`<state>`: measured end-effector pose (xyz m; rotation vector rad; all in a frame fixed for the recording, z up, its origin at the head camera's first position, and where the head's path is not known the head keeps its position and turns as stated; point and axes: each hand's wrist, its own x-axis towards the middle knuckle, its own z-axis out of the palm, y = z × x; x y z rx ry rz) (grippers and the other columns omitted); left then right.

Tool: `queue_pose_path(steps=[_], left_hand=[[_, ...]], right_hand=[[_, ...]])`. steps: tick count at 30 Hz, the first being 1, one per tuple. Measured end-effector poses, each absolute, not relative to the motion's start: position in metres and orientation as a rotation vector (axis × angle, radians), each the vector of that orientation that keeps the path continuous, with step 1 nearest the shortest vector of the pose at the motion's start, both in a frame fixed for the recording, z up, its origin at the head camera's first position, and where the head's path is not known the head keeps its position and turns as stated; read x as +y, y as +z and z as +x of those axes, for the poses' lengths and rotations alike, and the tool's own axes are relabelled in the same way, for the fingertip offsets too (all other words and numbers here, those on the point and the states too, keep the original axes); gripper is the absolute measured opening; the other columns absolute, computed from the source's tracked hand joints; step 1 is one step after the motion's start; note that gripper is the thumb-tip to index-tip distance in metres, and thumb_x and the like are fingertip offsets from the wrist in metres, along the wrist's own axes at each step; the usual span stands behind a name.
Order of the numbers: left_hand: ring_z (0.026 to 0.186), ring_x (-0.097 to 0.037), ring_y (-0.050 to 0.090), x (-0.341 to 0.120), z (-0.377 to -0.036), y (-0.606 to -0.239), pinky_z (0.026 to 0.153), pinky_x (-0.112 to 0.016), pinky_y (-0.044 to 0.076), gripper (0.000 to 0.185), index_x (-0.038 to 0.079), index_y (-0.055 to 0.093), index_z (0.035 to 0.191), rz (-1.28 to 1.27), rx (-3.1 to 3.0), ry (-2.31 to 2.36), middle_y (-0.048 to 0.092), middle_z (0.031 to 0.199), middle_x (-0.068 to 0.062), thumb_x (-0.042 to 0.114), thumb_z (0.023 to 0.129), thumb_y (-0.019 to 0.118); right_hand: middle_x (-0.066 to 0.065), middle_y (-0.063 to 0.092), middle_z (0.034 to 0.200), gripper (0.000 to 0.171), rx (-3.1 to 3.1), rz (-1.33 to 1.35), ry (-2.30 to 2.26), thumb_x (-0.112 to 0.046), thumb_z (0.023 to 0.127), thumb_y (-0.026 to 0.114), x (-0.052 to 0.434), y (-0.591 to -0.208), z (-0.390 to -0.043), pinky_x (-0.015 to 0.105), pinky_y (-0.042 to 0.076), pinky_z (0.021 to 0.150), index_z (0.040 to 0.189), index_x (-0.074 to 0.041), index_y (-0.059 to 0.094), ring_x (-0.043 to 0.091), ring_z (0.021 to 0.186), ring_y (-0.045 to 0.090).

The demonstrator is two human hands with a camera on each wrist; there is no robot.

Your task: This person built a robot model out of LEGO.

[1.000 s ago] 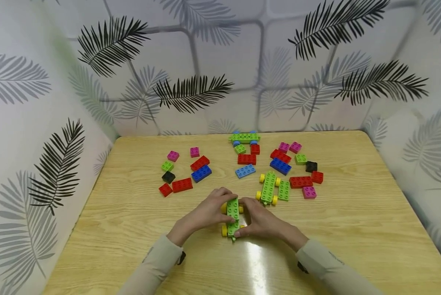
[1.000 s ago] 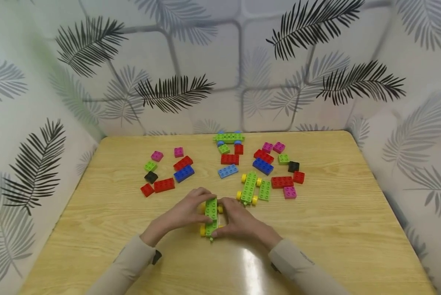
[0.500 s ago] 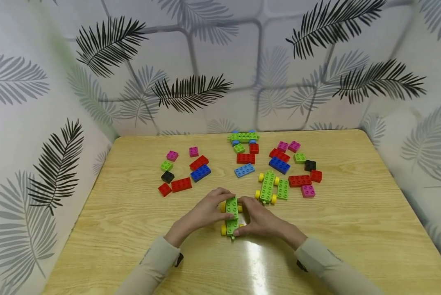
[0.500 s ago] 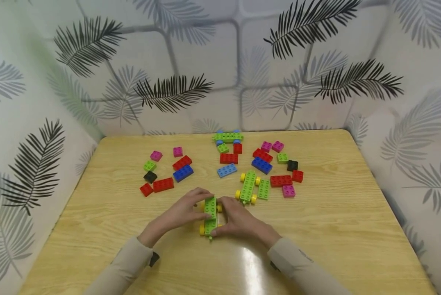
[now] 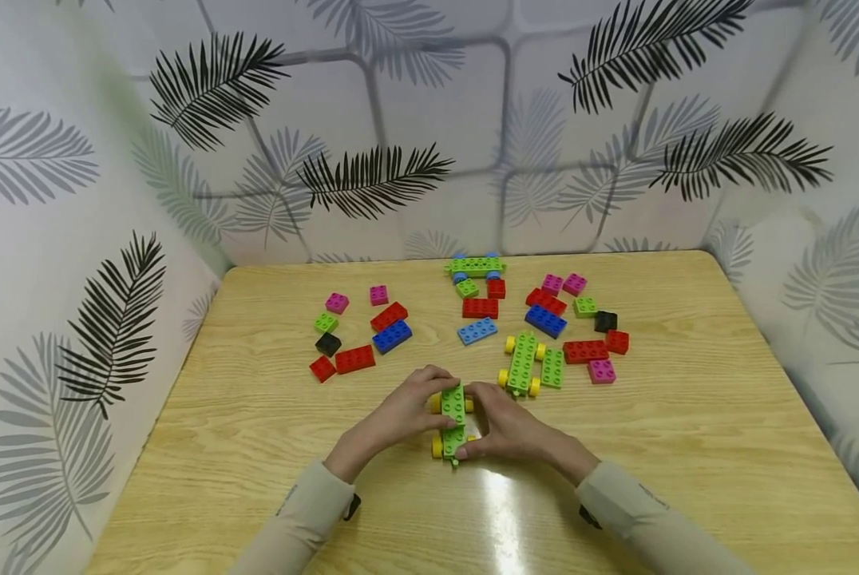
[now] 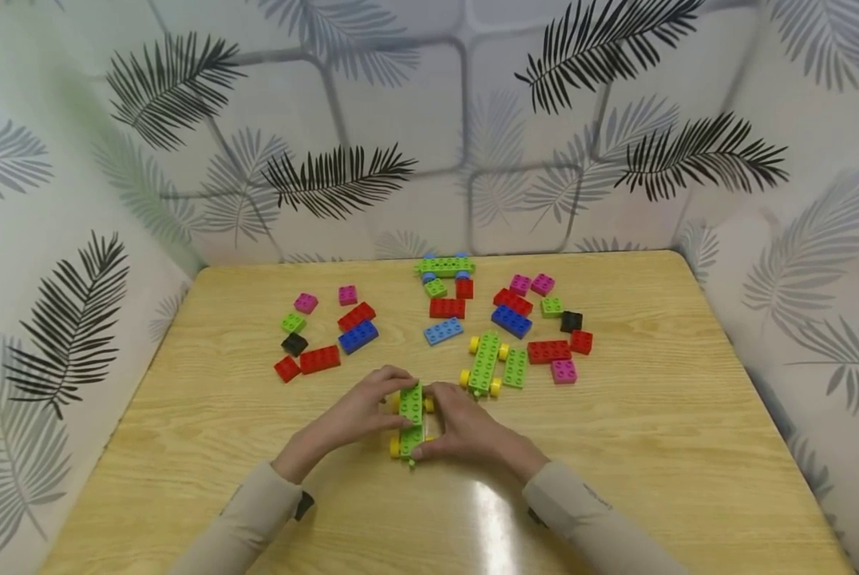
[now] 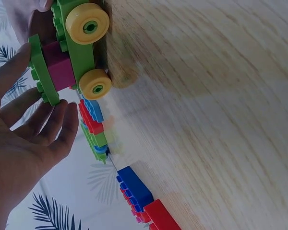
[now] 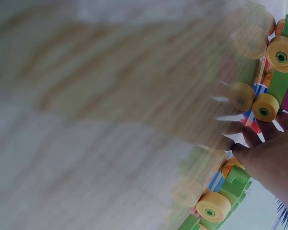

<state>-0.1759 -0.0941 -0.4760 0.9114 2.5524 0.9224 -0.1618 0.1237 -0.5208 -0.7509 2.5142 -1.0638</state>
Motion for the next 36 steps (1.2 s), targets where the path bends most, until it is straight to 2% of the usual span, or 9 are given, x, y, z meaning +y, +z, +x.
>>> queue_pose_path(steps=[36], left_hand=[[0.122, -0.023, 0.046, -0.0947, -0.1756, -0.4779, 0.102, -0.040, 0.041, 0.057, 0.008, 0.054, 0.136, 0.884, 2.550, 0.944, 0.050, 0.130, -0.006, 0.026, 0.086, 0.074]], right_hand=[[0.011, 0.044, 0.139, 0.088, 2.521, -0.747, -1.068, -0.051, 0.072, 0.081, 0.1231, -0.5218, -0.1615, 0.049, 0.033, 0.107, 0.137, -0.008, 0.042, 0.029, 0.131, 0.038]])
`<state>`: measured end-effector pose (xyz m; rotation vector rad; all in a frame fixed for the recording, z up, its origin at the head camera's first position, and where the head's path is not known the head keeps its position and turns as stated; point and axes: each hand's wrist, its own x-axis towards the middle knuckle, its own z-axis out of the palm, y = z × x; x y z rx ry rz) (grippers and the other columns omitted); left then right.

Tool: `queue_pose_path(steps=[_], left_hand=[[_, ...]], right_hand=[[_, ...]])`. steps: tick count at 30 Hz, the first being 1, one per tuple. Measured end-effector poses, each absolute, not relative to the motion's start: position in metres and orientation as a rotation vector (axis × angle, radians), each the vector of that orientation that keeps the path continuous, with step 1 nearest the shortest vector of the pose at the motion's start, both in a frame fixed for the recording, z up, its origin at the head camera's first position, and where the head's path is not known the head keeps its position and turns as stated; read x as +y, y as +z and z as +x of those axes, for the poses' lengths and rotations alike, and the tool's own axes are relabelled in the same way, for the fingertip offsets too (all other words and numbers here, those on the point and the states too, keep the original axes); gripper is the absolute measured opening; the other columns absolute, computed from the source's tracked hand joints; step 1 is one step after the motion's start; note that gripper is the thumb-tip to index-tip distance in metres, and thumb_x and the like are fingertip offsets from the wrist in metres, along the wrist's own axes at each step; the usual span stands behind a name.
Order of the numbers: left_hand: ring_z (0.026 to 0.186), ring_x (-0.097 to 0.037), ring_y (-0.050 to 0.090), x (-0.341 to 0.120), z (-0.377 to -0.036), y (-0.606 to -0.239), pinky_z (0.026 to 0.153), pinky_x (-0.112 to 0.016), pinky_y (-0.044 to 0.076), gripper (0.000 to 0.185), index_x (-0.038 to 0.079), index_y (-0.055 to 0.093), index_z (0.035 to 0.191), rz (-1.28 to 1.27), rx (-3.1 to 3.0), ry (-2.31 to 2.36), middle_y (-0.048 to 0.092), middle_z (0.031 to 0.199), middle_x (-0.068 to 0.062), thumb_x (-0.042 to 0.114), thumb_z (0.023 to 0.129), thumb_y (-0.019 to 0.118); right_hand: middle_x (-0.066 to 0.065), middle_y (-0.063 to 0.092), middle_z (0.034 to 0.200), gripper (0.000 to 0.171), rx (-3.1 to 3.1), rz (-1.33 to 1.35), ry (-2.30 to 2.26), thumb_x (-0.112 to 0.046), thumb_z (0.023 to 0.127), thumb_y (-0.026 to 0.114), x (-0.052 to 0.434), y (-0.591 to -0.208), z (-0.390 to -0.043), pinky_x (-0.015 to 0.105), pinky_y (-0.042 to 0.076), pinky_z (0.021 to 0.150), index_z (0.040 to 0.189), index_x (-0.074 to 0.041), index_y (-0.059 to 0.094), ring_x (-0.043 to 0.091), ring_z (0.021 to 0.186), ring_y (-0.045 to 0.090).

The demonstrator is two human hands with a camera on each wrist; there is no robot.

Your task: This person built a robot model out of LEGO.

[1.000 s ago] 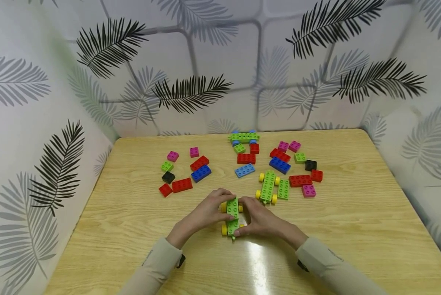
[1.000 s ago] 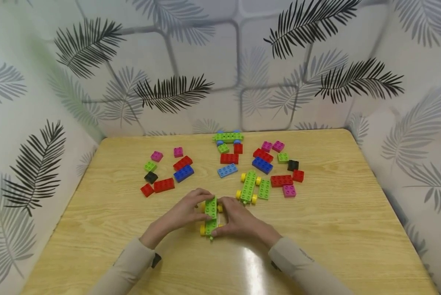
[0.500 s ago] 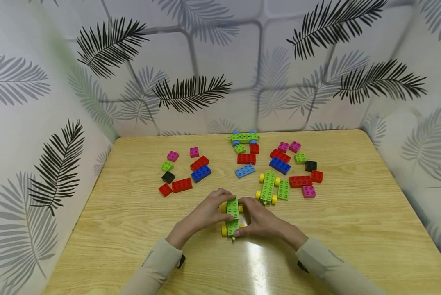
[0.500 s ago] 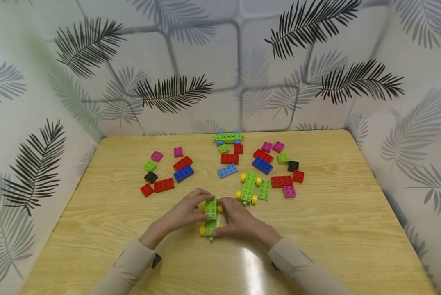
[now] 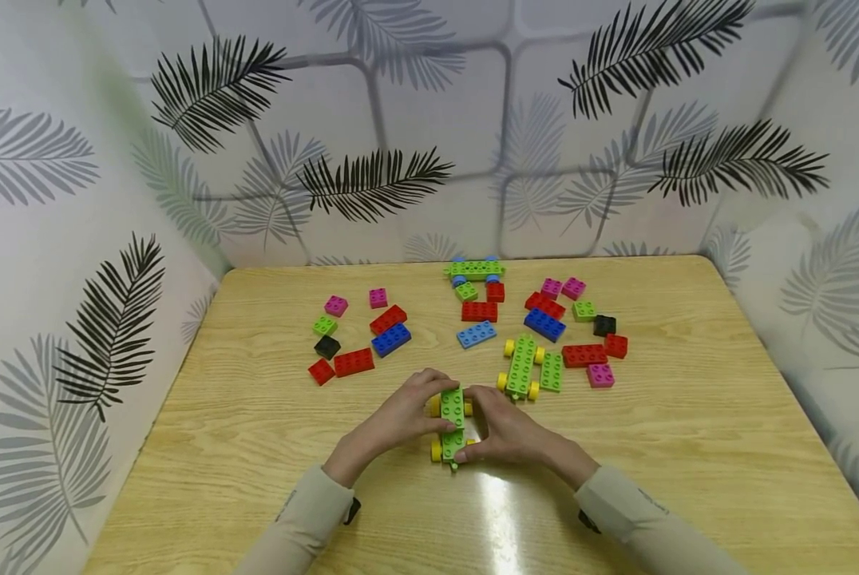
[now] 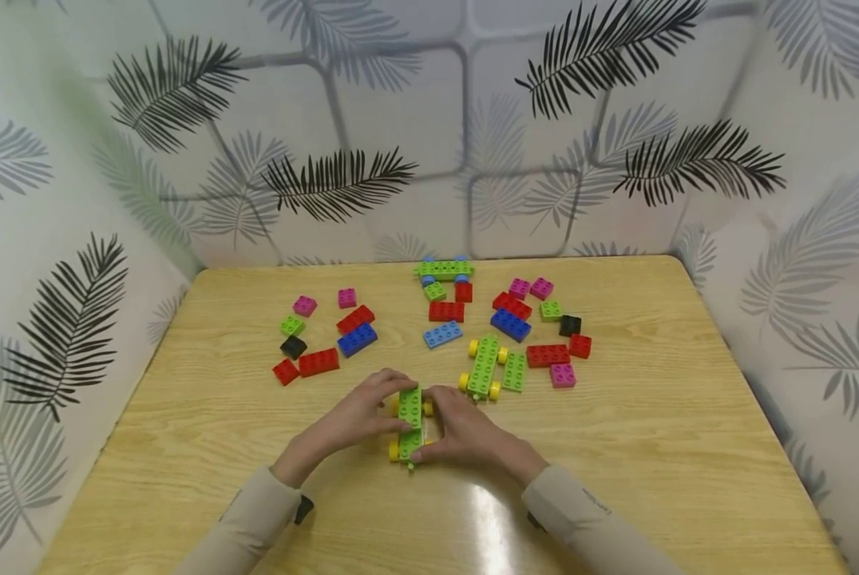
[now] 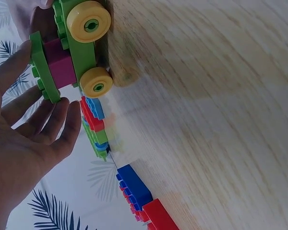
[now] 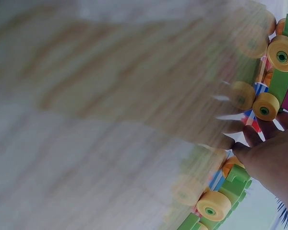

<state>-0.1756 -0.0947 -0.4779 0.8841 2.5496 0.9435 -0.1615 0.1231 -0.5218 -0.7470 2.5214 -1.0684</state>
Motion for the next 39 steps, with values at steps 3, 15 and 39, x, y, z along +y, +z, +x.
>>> queue_pose_path(steps=[3, 15, 39], left_hand=[[0.122, -0.023, 0.046, -0.094, -0.176, -0.479, 0.102, -0.040, 0.041, 0.057, 0.009, 0.053, 0.136, 0.882, 2.554, 0.941, 0.050, 0.130, -0.006, 0.026, 0.086, 0.074], [0.122, -0.023, 0.046, -0.095, -0.176, -0.478, 0.102, -0.040, 0.041, 0.058, 0.008, 0.053, 0.137, 0.881, 2.548, 0.964, 0.050, 0.130, -0.006, 0.027, 0.086, 0.074], [0.124, -0.028, 0.048, -0.124, -0.183, -0.480, 0.100, -0.047, 0.042, 0.050, 0.007, 0.053, 0.137, 0.695, 2.655, 1.043, 0.050, 0.133, -0.007, 0.029, 0.093, 0.066]], right_hand=[[0.010, 0.044, 0.139, 0.088, 2.523, -0.744, -1.060, -0.052, 0.072, 0.080, 0.123, -0.523, -0.162, 0.049, 0.033, 0.107, 0.137, -0.009, 0.041, 0.029, 0.131, 0.038], [0.012, 0.044, 0.139, 0.087, 2.535, -0.767, -1.066, -0.053, 0.072, 0.079, 0.125, -0.523, -0.162, 0.049, 0.033, 0.107, 0.137, -0.009, 0.041, 0.030, 0.131, 0.038], [0.016, 0.041, 0.141, 0.091, 2.524, -0.771, -1.081, -0.053, 0.073, 0.079, 0.126, -0.521, -0.161, 0.051, 0.031, 0.108, 0.140, -0.007, 0.038, 0.033, 0.133, 0.036]])
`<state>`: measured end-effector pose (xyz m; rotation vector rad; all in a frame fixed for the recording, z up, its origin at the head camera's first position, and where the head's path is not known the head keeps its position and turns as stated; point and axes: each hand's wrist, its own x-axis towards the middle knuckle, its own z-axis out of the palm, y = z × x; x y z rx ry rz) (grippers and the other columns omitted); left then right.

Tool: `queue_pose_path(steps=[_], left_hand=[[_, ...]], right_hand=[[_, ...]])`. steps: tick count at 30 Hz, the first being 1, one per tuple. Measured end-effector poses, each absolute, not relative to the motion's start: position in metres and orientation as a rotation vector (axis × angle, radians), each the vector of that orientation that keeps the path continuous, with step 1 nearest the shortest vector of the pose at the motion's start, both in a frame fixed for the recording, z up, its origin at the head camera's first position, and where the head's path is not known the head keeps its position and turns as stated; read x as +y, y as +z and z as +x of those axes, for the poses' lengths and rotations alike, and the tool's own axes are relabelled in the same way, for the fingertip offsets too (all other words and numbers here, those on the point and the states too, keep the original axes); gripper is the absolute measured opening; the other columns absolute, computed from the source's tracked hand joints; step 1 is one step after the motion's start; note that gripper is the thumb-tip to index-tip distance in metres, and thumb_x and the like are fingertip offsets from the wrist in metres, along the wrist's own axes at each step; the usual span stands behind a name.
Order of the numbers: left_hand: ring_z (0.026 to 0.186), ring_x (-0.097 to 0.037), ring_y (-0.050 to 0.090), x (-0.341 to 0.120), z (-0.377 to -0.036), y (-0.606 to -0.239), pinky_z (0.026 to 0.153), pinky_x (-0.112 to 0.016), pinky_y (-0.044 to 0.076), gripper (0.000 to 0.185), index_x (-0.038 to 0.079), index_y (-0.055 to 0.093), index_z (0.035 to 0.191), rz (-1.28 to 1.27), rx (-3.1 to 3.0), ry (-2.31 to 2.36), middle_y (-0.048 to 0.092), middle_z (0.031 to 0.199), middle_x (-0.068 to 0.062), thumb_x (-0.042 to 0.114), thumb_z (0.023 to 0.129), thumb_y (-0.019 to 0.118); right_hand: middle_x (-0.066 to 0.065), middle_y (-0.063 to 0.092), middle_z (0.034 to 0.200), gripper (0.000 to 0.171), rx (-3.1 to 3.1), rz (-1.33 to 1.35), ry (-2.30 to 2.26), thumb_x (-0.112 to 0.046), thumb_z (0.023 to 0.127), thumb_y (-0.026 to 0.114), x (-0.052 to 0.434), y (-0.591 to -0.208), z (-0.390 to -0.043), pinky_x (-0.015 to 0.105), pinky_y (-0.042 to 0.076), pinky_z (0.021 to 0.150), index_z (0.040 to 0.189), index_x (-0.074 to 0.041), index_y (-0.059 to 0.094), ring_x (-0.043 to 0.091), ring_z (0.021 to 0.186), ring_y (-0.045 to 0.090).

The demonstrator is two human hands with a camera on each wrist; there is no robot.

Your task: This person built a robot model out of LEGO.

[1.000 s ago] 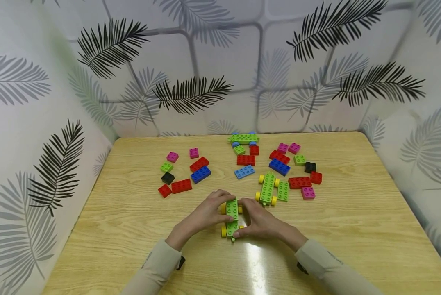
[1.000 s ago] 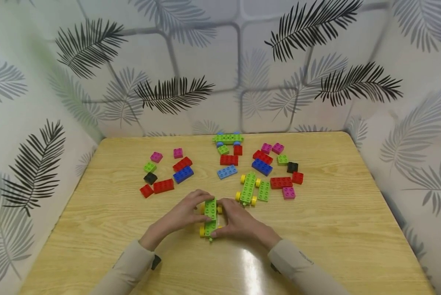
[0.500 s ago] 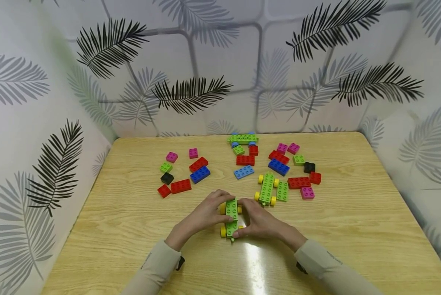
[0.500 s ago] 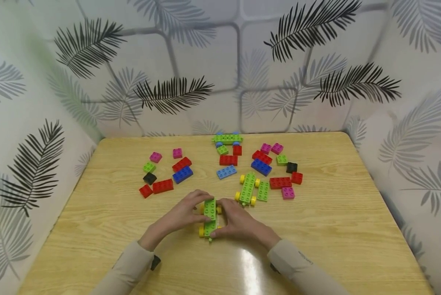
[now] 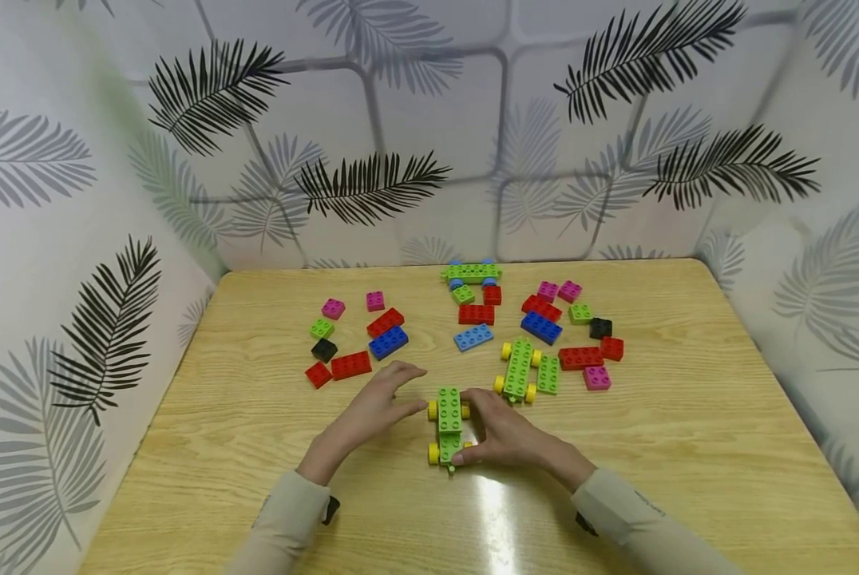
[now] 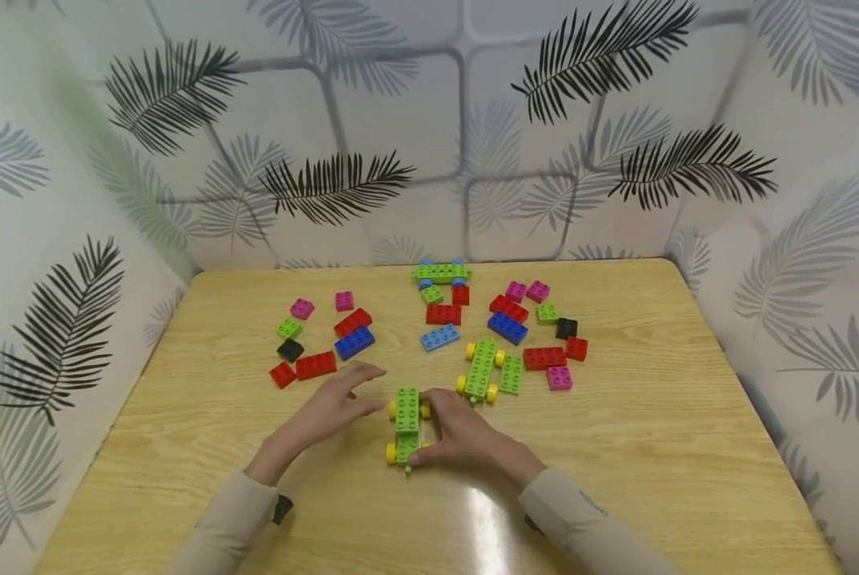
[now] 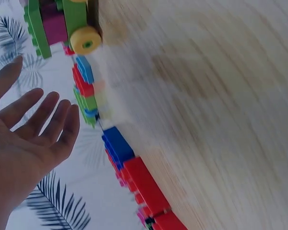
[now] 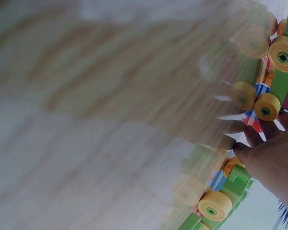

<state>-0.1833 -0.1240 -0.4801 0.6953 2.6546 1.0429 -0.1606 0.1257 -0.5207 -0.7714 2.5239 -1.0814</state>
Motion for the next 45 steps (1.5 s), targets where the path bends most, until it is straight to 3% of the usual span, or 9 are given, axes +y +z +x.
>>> queue_pose_path(steps=[12, 20, 24, 31, 45], left_hand=[[0.121, -0.033, 0.049, -0.166, -0.192, -0.481, 0.097, -0.049, 0.044, 0.045, 0.002, 0.056, 0.132, 0.474, 2.871, 0.982, 0.052, 0.130, -0.015, 0.016, 0.091, 0.068], [0.109, -0.037, 0.051, -0.202, -0.198, -0.486, 0.076, -0.050, 0.051, 0.035, -0.003, 0.061, 0.121, 0.150, 3.163, 0.944, 0.055, 0.120, -0.019, 0.007, 0.088, 0.068], [0.109, -0.040, 0.051, -0.216, -0.200, -0.492, 0.072, -0.052, 0.050, 0.036, -0.004, 0.060, 0.121, 0.005, 3.161, 0.935, 0.054, 0.120, -0.022, 0.007, 0.088, 0.066], [0.096, -0.036, 0.053, -0.229, -0.204, -0.506, 0.080, -0.048, 0.047, 0.042, -0.009, 0.054, 0.125, -0.028, 3.039, 0.951, 0.054, 0.112, -0.026, 0.007, 0.088, 0.066], [0.100, -0.038, 0.055, -0.234, -0.206, -0.509, 0.076, -0.049, 0.049, 0.038, -0.007, 0.058, 0.119, -0.084, 3.109, 0.850, 0.058, 0.112, -0.024, 0.011, 0.088, 0.070]], right_hand=[[0.017, 0.040, 0.143, 0.092, 2.521, -0.771, -1.084, -0.053, 0.073, 0.079, 0.127, -0.521, -0.160, 0.049, 0.030, 0.109, 0.141, -0.006, 0.037, 0.033, 0.135, 0.034], [0.018, 0.039, 0.144, 0.094, 2.529, -0.771, -1.069, -0.054, 0.073, 0.079, 0.127, -0.522, -0.159, 0.049, 0.030, 0.109, 0.141, -0.005, 0.037, 0.034, 0.135, 0.033], [0.017, 0.039, 0.144, 0.093, 2.532, -0.768, -1.067, -0.054, 0.073, 0.079, 0.128, -0.522, -0.160, 0.049, 0.030, 0.109, 0.141, -0.006, 0.037, 0.033, 0.135, 0.033], [0.016, 0.039, 0.144, 0.093, 2.532, -0.771, -1.060, -0.054, 0.073, 0.079, 0.127, -0.523, -0.160, 0.048, 0.030, 0.109, 0.141, -0.006, 0.037, 0.032, 0.135, 0.034], [0.017, 0.039, 0.143, 0.095, 2.541, -0.769, -1.052, -0.056, 0.072, 0.078, 0.127, -0.524, -0.161, 0.048, 0.031, 0.109, 0.141, -0.006, 0.037, 0.033, 0.134, 0.034]])
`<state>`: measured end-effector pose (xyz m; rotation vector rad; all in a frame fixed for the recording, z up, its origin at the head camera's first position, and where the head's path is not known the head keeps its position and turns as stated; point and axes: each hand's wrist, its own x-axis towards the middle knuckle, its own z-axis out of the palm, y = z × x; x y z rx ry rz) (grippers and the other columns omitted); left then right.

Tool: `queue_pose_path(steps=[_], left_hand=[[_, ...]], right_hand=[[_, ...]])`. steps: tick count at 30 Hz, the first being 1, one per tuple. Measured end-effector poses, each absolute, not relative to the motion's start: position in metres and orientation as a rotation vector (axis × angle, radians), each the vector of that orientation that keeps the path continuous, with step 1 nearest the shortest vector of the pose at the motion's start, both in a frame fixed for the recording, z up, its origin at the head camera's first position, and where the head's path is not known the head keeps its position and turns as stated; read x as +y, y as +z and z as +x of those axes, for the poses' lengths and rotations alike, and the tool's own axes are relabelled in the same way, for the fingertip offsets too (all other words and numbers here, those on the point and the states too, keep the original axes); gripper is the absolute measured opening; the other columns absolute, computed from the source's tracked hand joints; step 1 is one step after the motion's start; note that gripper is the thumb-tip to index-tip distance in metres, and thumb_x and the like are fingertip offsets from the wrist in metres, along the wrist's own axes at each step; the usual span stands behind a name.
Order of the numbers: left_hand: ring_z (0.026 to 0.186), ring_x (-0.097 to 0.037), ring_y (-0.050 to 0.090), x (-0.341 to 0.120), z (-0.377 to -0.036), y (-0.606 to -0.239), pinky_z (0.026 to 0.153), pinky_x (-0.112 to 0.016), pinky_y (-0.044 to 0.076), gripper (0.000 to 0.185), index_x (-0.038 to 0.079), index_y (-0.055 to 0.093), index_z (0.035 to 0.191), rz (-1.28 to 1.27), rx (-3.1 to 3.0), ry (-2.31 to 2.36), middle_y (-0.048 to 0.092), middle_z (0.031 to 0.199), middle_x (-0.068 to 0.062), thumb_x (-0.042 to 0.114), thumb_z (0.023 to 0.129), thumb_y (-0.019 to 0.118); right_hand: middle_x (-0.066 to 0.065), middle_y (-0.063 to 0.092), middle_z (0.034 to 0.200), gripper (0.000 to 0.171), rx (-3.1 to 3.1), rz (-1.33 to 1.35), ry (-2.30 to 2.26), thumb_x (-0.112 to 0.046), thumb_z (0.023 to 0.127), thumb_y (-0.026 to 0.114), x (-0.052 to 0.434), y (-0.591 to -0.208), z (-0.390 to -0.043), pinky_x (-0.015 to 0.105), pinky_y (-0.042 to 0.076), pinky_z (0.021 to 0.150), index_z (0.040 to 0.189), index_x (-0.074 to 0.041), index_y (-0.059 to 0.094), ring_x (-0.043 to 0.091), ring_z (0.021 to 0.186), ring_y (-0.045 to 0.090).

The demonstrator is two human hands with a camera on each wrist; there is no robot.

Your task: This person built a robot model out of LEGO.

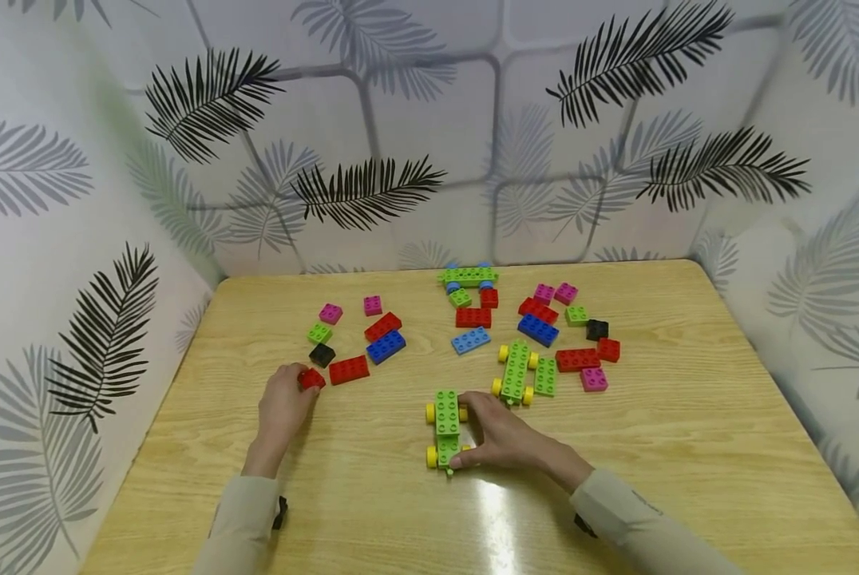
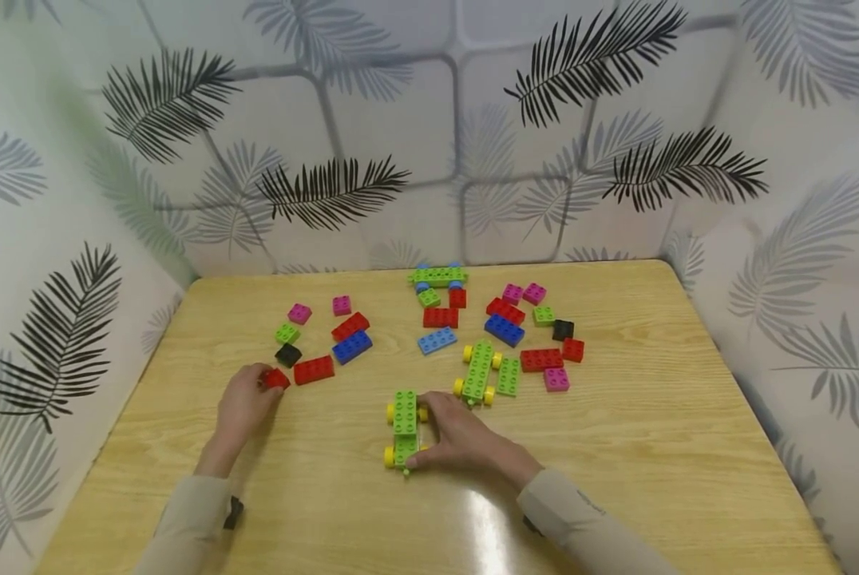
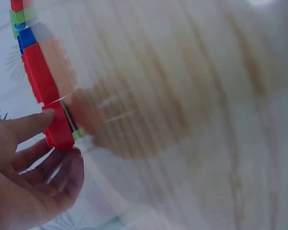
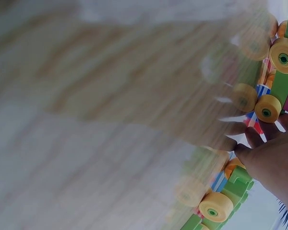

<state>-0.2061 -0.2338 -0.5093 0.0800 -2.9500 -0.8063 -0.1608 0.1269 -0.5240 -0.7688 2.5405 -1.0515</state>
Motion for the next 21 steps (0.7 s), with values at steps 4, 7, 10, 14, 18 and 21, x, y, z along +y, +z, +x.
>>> queue_pose_path(steps=[4, 7, 10, 14, 18, 21], left_hand=[[0.104, -0.040, 0.051, -0.228, -0.201, -0.503, 0.082, -0.050, 0.047, 0.040, -0.008, 0.059, 0.118, 0.069, -2.877, -0.880, 0.056, 0.112, -0.025, 0.012, 0.086, 0.072], [0.103, -0.037, 0.052, -0.214, -0.196, -0.494, 0.085, -0.048, 0.046, 0.040, -0.008, 0.059, 0.119, -0.037, -2.840, -1.000, 0.055, 0.110, -0.022, 0.010, 0.086, 0.073], [0.101, -0.034, 0.055, -0.195, -0.190, -0.485, 0.081, -0.045, 0.049, 0.038, -0.006, 0.060, 0.119, -0.209, -2.806, -1.080, 0.055, 0.109, -0.018, 0.007, 0.086, 0.073], [0.100, -0.030, 0.057, -0.166, -0.184, -0.478, 0.076, -0.041, 0.052, 0.035, -0.002, 0.061, 0.119, -0.433, -2.771, -1.120, 0.055, 0.108, -0.012, 0.006, 0.086, 0.072], [0.101, -0.025, 0.057, -0.141, -0.178, -0.475, 0.074, -0.036, 0.051, 0.033, 0.003, 0.062, 0.117, -0.596, -2.769, -1.129, 0.056, 0.112, -0.008, 0.007, 0.086, 0.072], [0.098, -0.024, 0.056, -0.128, -0.176, -0.473, 0.070, -0.030, 0.049, 0.032, 0.005, 0.062, 0.117, -0.668, -2.763, -1.157, 0.056, 0.114, -0.007, 0.008, 0.086, 0.072]], right_hand=[[0.017, 0.040, 0.143, 0.094, 2.535, -0.763, -1.053, -0.055, 0.072, 0.079, 0.128, -0.522, -0.160, 0.048, 0.030, 0.109, 0.140, -0.006, 0.038, 0.033, 0.134, 0.034], [0.017, 0.041, 0.142, 0.093, 2.536, -0.768, -1.059, -0.054, 0.072, 0.079, 0.129, -0.520, -0.160, 0.049, 0.030, 0.109, 0.140, -0.005, 0.038, 0.034, 0.134, 0.035], [0.017, 0.040, 0.142, 0.092, 2.534, -0.773, -1.063, -0.053, 0.072, 0.079, 0.129, -0.520, -0.161, 0.049, 0.030, 0.109, 0.140, -0.005, 0.039, 0.034, 0.134, 0.035], [0.017, 0.040, 0.143, 0.092, 2.527, -0.775, -1.069, -0.053, 0.073, 0.079, 0.128, -0.521, -0.161, 0.048, 0.029, 0.110, 0.140, -0.006, 0.038, 0.033, 0.135, 0.034], [0.016, 0.040, 0.142, 0.093, 2.524, -0.771, -1.073, -0.054, 0.072, 0.079, 0.127, -0.524, -0.161, 0.048, 0.030, 0.109, 0.140, -0.006, 0.038, 0.033, 0.135, 0.034], [0.016, 0.040, 0.142, 0.093, 2.529, -0.772, -1.075, -0.055, 0.072, 0.079, 0.127, -0.524, -0.161, 0.049, 0.030, 0.109, 0.140, -0.006, 0.038, 0.032, 0.134, 0.034]])
